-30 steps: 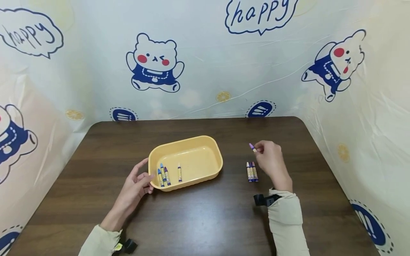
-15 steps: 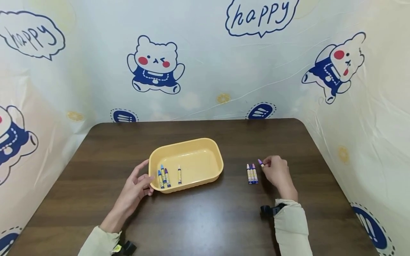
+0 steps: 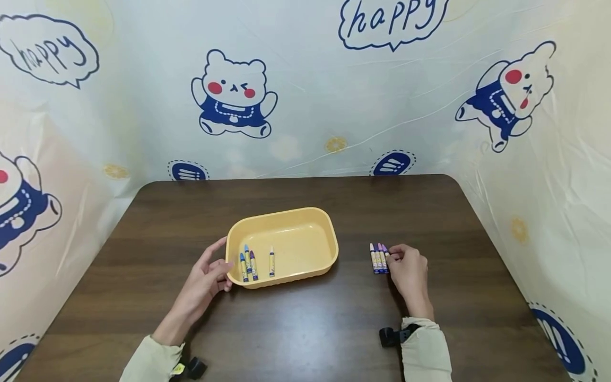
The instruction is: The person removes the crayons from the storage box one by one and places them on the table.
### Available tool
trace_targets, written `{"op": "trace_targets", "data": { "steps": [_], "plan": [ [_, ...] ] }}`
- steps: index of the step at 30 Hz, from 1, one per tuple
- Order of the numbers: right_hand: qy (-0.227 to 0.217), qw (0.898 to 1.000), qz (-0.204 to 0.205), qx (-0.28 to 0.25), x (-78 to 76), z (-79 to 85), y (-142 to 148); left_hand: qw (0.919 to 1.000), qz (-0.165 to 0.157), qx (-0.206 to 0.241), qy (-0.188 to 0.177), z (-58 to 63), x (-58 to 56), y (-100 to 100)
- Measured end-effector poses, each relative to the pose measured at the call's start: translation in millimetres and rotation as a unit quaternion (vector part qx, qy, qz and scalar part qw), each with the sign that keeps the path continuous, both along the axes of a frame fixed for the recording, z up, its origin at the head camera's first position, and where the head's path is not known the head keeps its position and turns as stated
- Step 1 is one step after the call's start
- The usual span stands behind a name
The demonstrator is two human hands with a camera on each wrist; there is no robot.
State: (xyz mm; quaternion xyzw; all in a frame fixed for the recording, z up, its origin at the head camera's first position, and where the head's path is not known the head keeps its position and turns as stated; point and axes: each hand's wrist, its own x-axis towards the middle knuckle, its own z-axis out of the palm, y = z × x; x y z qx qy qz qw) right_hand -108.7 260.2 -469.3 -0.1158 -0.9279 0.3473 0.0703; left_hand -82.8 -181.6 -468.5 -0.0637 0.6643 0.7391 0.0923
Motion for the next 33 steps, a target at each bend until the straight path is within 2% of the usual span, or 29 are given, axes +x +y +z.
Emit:
{"op": "trace_targets", "data": {
  "steps": [10,15,23,33],
  "plan": [
    [0.019,1.000,0.002,-0.013,-1.7,-5.9,4.0,1.0000,-0.001,0.001,-0.008,0.6,1.7,-1.0],
    [0.016,1.000,0.009,-0.019,-1.1,-8.2,5.5,0.9999,-0.011,0.004,-0.009,-0.6,0.9,-0.1],
    [0.035,0.999,0.008,-0.016,-1.3,-9.9,7.3,0.9997,-0.021,0.008,-0.007,-1.6,-0.2,0.6],
    [0.018,1.000,0.013,-0.022,0.9,-8.1,6.4,0.9994,-0.033,0.008,-0.003,-0.2,0.4,2.4]
  ]
}}
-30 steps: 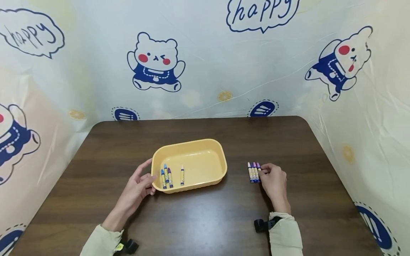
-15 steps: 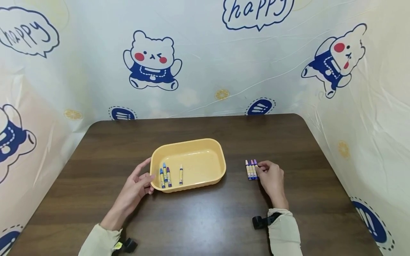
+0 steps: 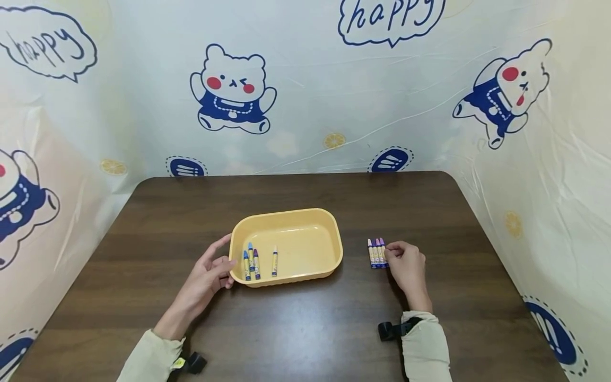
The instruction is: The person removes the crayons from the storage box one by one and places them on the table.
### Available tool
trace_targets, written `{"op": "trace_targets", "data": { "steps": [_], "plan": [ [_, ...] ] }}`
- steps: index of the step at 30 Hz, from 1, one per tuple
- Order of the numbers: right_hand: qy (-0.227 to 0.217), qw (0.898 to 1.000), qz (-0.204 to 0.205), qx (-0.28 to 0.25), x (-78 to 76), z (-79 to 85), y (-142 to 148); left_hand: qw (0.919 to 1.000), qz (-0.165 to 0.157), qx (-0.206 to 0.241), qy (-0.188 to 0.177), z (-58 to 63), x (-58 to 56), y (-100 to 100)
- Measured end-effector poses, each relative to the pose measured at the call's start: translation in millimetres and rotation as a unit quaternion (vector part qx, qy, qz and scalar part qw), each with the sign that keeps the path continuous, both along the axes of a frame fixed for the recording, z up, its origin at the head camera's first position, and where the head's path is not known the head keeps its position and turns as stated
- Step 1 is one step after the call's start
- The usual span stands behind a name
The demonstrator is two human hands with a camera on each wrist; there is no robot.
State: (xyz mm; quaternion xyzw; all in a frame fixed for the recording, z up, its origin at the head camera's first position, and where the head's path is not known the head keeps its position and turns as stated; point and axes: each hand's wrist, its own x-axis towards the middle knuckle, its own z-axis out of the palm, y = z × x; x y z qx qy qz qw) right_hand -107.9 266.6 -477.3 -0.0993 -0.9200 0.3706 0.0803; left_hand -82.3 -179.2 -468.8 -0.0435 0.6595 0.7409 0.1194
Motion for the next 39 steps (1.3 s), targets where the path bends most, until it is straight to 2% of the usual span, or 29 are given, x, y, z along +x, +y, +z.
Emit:
{"op": "trace_targets", "data": {
  "steps": [9,12,18,21,25,28,32,39],
  "plan": [
    [-0.017,1.000,-0.013,0.000,1.8,-0.7,-2.9,1.0000,-0.001,0.002,0.002,-1.8,0.0,-1.3],
    [-0.024,1.000,-0.013,0.003,6.4,-2.5,-2.7,1.0000,0.003,0.002,-0.005,-3.4,1.5,-0.8],
    [-0.042,0.999,-0.021,0.006,17.9,-6.0,-2.6,0.9998,-0.009,0.009,-0.014,-6.3,5.6,-0.9],
    [-0.023,0.999,-0.035,0.007,20.4,-2.8,-5.4,0.9999,-0.008,0.012,-0.006,-5.7,6.9,-1.7],
    [0.029,0.998,-0.064,0.009,23.1,8.0,-13.9,0.9998,-0.002,0.018,-0.001,-4.2,8.0,-2.3],
    [0.071,0.995,-0.069,0.012,25.6,19.7,-22.7,0.9997,0.000,0.023,-0.002,-3.5,7.5,-1.2],
    [0.115,0.992,-0.049,0.016,28.2,38.1,-33.9,0.9997,0.001,0.022,0.000,-2.4,5.5,1.4],
    [0.154,0.988,0.009,0.019,30.8,71.9,-52.8,0.9996,0.002,0.030,0.000,-0.4,2.6,0.8]
  ]
}}
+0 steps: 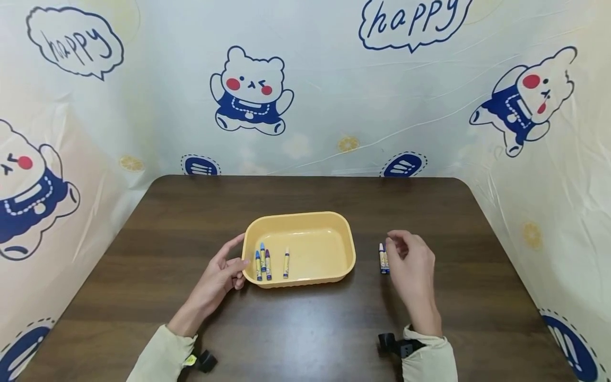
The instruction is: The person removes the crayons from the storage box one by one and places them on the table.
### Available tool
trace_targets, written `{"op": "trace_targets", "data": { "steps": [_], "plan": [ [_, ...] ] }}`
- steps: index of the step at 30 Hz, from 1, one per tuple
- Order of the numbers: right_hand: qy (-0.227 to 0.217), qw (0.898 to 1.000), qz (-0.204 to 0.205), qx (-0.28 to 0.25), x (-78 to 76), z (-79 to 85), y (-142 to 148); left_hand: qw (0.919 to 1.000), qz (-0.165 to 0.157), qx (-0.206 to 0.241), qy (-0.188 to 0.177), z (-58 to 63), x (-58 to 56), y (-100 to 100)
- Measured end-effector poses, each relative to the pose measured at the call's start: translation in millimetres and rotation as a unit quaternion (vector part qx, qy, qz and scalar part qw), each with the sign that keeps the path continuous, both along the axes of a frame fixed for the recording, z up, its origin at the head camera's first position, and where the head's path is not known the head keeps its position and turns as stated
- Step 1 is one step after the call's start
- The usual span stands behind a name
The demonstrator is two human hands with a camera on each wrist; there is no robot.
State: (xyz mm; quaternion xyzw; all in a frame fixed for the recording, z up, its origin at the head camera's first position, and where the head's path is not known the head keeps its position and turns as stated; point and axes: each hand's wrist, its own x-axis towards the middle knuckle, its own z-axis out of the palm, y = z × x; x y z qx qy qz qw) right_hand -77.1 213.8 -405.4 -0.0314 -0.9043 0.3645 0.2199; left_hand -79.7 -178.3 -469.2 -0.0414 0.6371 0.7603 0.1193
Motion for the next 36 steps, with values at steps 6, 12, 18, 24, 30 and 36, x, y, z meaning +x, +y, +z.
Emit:
{"op": "trace_targets", "data": {
  "steps": [6,12,18,24,30,36],
  "plan": [
    [0.020,0.997,0.071,0.009,-4.8,17.3,-28.5,1.0000,-0.005,0.003,0.001,-0.4,-0.8,-0.3],
    [0.007,0.989,0.150,0.003,-15.7,21.2,-64.8,1.0000,-0.006,0.002,0.002,-0.2,-2.5,-0.3],
    [-0.043,0.978,0.206,0.006,-27.5,21.3,-95.7,1.0000,-0.006,0.005,-0.003,-0.9,-2.4,-1.1],
    [-0.095,0.962,0.257,0.009,-41.5,13.4,-121.1,1.0000,-0.005,0.001,-0.004,-1.4,-1.8,-2.5],
    [-0.143,0.940,0.306,0.043,-49.7,-10.1,-141.3,1.0000,-0.006,-0.002,-0.002,-3.3,-1.4,-1.0],
    [-0.180,0.927,0.321,0.072,-50.0,-32.5,-156.9,1.0000,-0.004,-0.007,0.002,-1.7,0.0,-3.4]
  ]
}}
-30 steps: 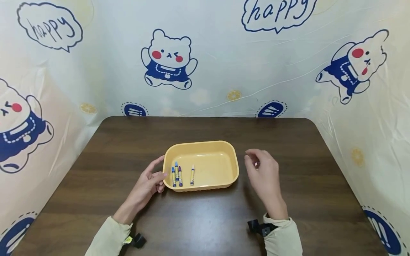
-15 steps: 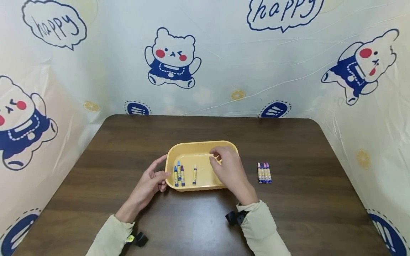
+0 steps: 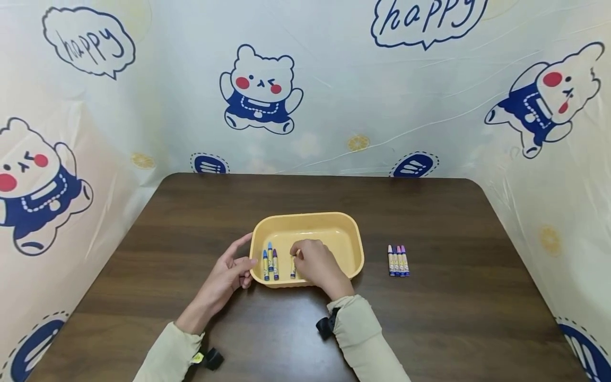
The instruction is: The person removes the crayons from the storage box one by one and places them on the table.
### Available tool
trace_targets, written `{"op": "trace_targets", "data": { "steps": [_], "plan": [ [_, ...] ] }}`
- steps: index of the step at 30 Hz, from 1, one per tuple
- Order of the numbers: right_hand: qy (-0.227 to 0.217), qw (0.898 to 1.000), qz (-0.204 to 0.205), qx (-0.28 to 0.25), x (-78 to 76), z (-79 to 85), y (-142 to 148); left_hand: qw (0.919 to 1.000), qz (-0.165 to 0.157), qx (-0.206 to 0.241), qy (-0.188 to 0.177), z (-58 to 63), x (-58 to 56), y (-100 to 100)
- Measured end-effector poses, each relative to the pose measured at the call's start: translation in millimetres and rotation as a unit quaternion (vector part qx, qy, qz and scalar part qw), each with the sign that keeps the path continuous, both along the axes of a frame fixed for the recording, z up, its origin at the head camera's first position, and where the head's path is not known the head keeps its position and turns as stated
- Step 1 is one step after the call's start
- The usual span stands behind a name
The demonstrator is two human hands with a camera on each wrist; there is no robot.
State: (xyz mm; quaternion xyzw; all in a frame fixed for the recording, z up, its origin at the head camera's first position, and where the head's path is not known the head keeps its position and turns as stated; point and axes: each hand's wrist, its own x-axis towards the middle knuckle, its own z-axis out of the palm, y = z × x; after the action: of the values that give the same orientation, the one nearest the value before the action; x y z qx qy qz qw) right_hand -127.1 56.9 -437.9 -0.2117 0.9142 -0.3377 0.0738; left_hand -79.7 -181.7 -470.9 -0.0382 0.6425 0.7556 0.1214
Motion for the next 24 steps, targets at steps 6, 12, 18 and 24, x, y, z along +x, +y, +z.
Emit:
{"op": "trace_targets", "data": {
  "steps": [6,12,18,24],
  "plan": [
    [0.014,1.000,0.018,0.002,0.0,-5.1,0.4,0.9999,0.009,-0.007,-0.005,0.7,0.2,3.0],
    [0.002,1.000,0.029,0.008,-0.3,-5.1,1.7,0.9999,0.012,-0.004,-0.011,1.6,-0.2,2.3],
    [-0.033,0.999,-0.007,0.031,-0.4,-4.6,0.5,0.9999,0.010,0.003,-0.007,1.2,1.1,1.7],
    [-0.048,0.995,-0.056,0.071,0.1,-5.3,-0.1,1.0000,0.001,0.004,0.000,-0.5,0.5,2.3]
  ]
}}
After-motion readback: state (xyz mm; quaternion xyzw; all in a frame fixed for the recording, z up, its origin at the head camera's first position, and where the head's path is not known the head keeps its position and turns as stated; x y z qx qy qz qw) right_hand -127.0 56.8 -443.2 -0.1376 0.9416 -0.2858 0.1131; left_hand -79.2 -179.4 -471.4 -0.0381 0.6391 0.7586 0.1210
